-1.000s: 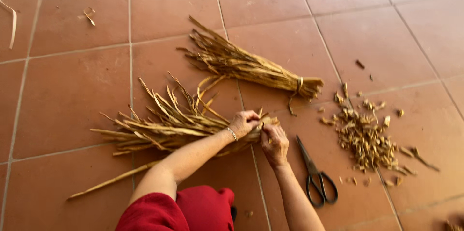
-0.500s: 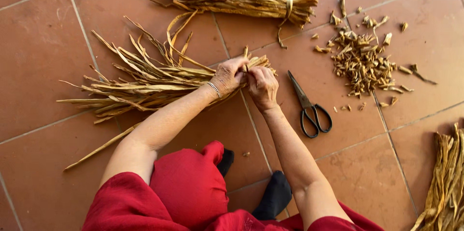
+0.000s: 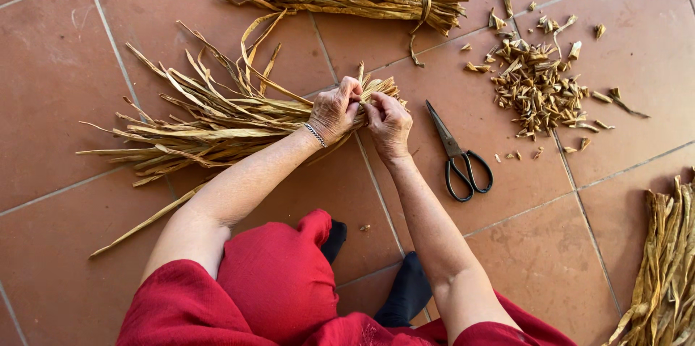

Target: The person sits on a tiled floor and uses scissors to trim the ends of bundles of dried, yellowish plant material. They hold a bundle in one hand and cut the tips with the other, creating a pile of small trimmings. The person occasionally adjusts the bundle or moves it aside to continue trimming.

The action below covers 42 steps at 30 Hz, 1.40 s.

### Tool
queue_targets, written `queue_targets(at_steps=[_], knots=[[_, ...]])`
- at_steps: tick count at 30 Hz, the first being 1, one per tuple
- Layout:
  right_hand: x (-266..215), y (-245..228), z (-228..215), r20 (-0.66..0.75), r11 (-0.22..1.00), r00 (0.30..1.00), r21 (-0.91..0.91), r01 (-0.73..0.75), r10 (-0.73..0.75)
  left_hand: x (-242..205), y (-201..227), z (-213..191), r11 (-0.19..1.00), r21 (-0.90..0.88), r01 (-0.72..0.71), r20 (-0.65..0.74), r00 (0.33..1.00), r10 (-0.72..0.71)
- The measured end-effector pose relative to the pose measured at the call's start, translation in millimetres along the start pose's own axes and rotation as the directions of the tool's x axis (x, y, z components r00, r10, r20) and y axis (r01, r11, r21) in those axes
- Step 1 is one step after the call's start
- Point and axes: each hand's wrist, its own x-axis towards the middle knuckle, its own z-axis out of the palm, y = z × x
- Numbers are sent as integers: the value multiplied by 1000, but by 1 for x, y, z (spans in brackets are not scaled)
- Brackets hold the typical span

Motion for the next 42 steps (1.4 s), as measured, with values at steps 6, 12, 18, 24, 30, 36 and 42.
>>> queue_targets(at_steps=[6, 12, 18, 24, 30, 36, 42], knots=[[1, -5, -3, 13, 1000, 1000, 6, -23, 23, 0, -1, 1, 999, -9, -33, -3, 999, 33], [1, 2, -3, 89, 959, 976, -185, 213, -200, 0, -2, -1, 999, -1, -51, 28, 998, 51], [1, 25, 3, 214, 986, 971, -100, 131, -107, 2, -1, -4, 1000, -16, 26, 51, 998, -25], [11, 48, 7, 419, 980, 887, -46, -193, 194, 3, -5, -15, 991, -93, 93, 116, 990, -82], [14, 47, 3, 476, 910, 805, 20, -414, 355, 4, -9, -5, 989, 87, -120, 178, 979, 103], [26, 34, -23, 484, 908, 829, 146, -392, 279, 15, -15, 2, 984, 175, 29, 281, 956, -78], [22, 22, -28, 381, 948, 875, -22, -316, 301, 21, -34, 21, 948, 317, 4, 276, 956, -97]])
